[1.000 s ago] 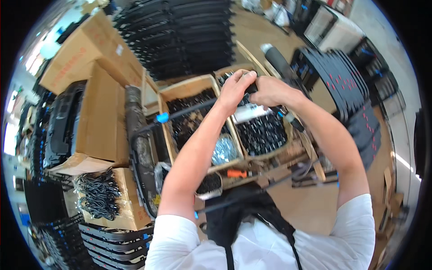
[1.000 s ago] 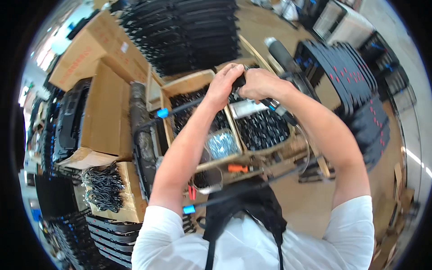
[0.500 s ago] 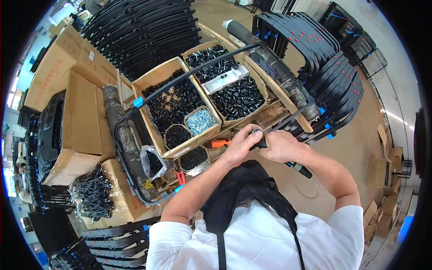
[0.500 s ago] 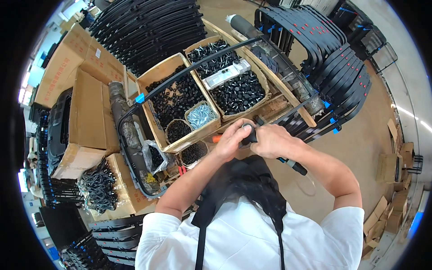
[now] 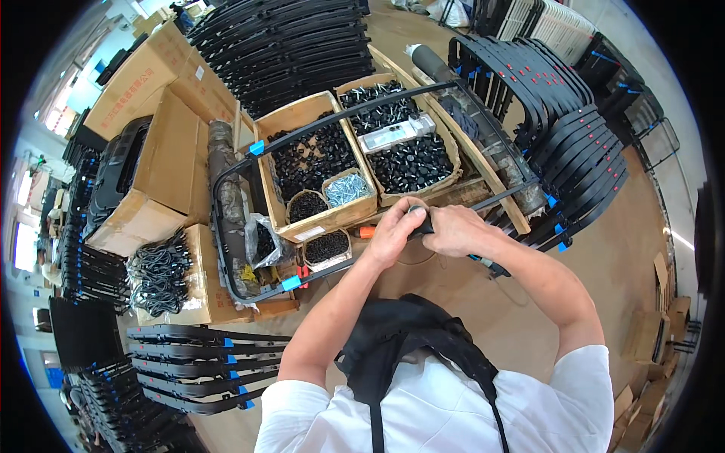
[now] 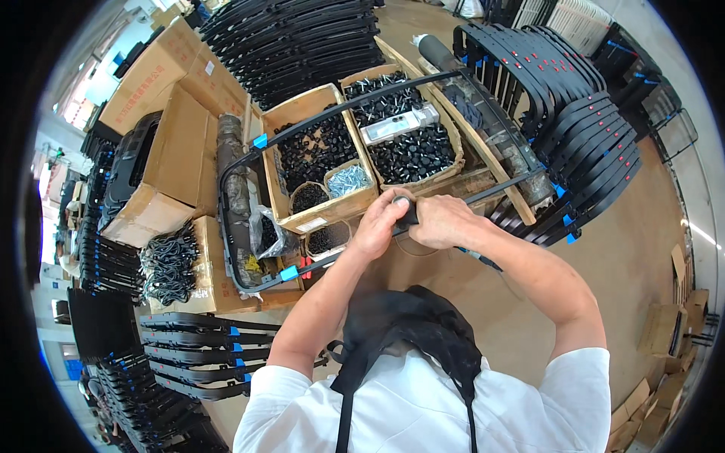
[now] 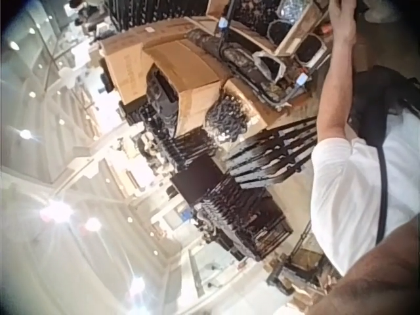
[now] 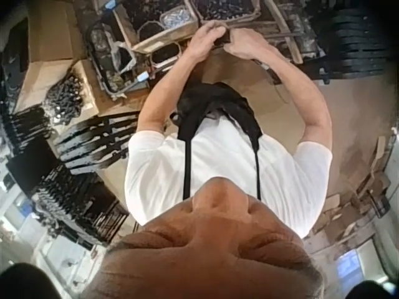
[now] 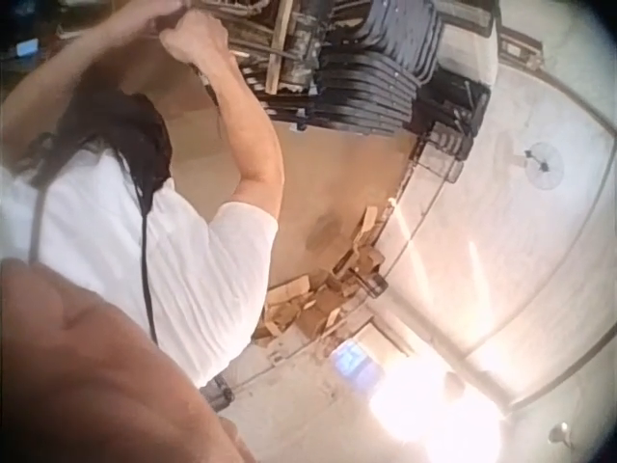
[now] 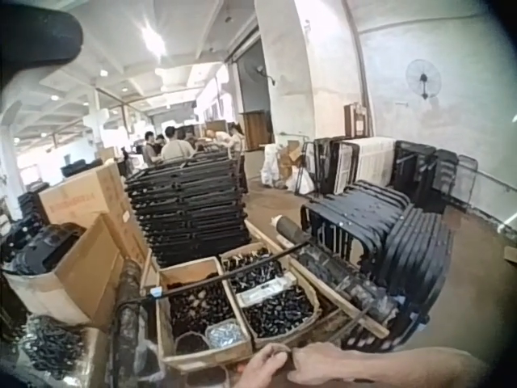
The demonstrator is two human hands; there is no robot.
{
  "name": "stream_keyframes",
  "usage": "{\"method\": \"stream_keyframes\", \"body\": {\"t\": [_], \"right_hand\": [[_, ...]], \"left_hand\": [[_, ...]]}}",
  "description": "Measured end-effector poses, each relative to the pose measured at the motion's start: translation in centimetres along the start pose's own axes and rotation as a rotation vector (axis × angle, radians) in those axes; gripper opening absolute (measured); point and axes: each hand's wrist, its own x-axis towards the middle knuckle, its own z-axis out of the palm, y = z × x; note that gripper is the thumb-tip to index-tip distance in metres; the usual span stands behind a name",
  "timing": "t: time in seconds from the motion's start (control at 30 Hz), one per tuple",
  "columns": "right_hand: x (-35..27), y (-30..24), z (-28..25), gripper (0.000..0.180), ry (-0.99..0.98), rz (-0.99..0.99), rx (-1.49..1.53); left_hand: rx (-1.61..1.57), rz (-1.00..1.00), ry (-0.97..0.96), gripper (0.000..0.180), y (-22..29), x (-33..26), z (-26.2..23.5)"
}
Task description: The recorder is assembling metal frames for a product, using a power screwdriver to attach plastic components and screws.
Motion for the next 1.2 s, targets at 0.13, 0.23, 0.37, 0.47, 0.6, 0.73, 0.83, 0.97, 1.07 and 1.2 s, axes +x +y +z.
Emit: {"method": "stream_keyframes", "body": {"t": [0.13, 0.23, 0.37, 0.47, 0.6, 0.73, 0.83, 0.97, 1.07, 1.2], "right_hand": [[-0.4, 0.0, 1.0, 0.044, 0.022, -0.007, -0.004], [-0.4, 0.2, 1.3, 0.044, 0.022, 0.023, 0.006], [-0.1, -0.4, 1.0, 0.044, 0.008, 0.034, 0.029], [1.3, -0.5, 0.8, 0.044, -0.256, 0.092, 0.053], [2.9, 2.3, 2.8, 0.041, -0.096, -0.039, 0.02], [1.4, 0.3, 1.1, 0.041, -0.084, 0.008, 0.034], [1.0, -0.5, -0.1, 0.04, -0.115, 0.039, 0.049], [1.0, -0.7, -1.3, 0.045, -0.042, -0.129, 0.063], [2.1, -4.9, -4.4, 0.052, 0.023, -0.257, 0.227], [6.5, -10.6, -4.8, 0.066, 0.05, -0.229, 0.201]], "left_hand": [[0.008, 0.021, 0.012, 0.026, -0.6, -1.0, 0.4], [0.015, 0.021, 0.041, 0.026, -0.7, -1.1, 0.9], [0.021, 0.032, 0.068, 0.024, -0.7, -1.3, 0.8], [0.009, 0.065, 0.078, 0.022, -1.5, -1.0, 0.4], [-0.018, 0.082, 0.079, 0.021, -2.3, -0.3, 0.9], [0.002, 0.1, 0.081, 0.024, -2.0, -0.3, 0.8], [-0.013, 0.07, 0.061, 0.022, -0.8, -0.3, 1.0], [0.028, 0.166, 0.128, 0.022, 1.1, 0.0, 1.8], [0.343, 0.57, 0.243, 0.018, 5.7, 0.1, -1.3], [0.625, 0.596, 0.539, 0.029, 9.9, -1.0, -8.6]]}}
